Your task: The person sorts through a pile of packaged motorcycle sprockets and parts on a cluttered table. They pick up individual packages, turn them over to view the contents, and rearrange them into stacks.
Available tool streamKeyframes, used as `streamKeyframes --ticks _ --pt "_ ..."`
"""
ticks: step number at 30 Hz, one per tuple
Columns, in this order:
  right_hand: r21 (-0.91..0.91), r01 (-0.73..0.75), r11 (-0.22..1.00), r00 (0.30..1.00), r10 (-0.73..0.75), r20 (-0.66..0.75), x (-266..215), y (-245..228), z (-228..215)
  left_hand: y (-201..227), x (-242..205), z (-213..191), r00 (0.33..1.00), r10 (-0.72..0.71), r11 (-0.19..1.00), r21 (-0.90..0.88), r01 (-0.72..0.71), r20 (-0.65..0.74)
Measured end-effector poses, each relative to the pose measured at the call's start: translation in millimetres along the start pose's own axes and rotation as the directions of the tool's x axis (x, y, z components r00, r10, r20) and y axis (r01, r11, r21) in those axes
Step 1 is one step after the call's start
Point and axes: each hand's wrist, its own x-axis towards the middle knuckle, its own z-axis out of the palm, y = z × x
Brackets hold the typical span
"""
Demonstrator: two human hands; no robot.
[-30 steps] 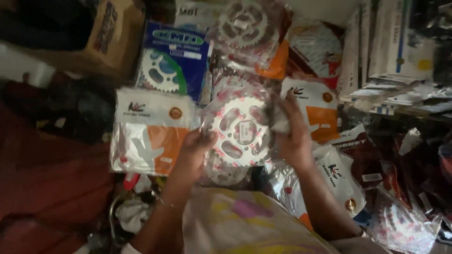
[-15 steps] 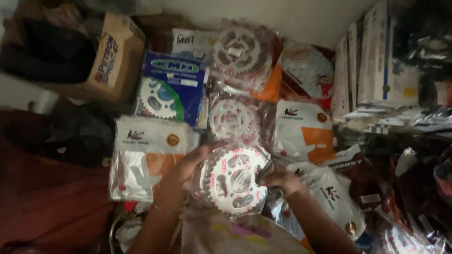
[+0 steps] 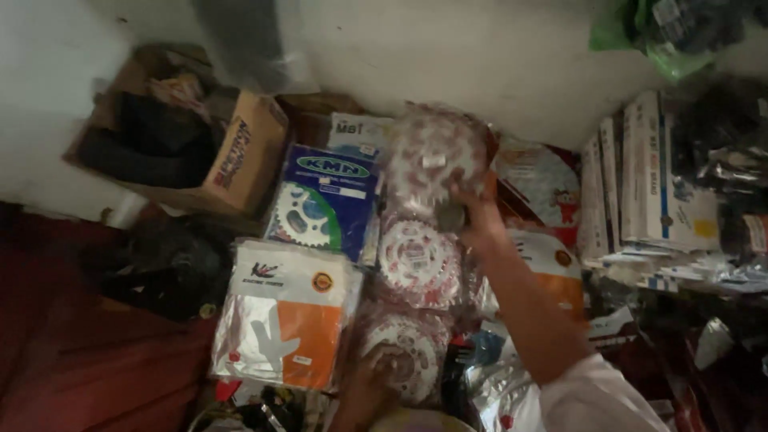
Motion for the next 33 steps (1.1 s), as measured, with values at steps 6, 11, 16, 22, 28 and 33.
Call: streamKeyframes --ticks 6,11,16,22,28,33 --pt "-0.953 0.094 -0.288 0.969 -0.191 0.153 32 -10 -74 24 -9 -19 0.982 0.189 0.805 0.571 -0.16 0.009" --pt "-0.716 0.188 0.673 0.913 -0.388 -0.125 -89 27 -61 10 -56 -23 0.945 0.314 0.646 0.709 -0.283 0.092" --pt "-0.913 0.4 0.086 0.897 -0.242 0.37 -190 72 49 -42 -59 -48 0.934 0.337 0.646 0.693 -0.32 0.117" --pt "-0.812 0.428 -0.397 0.902 0.247 0.354 -260 178 21 28 -66 -48 0.944 0.297 0.606 0.736 -0.301 0.142" --pt "-0.405 0.673 -0.619 0.738 0.519 0.432 -316 188 -47 -58 -65 -57 0.982 0.118 0.618 0.763 -0.191 0.15" --pt "-0.526 0.59 -0.613 0.807 0.44 0.393 -337 198 -85 -45 -86 -47 0.96 0.257 0.531 0.815 -0.232 0.106"
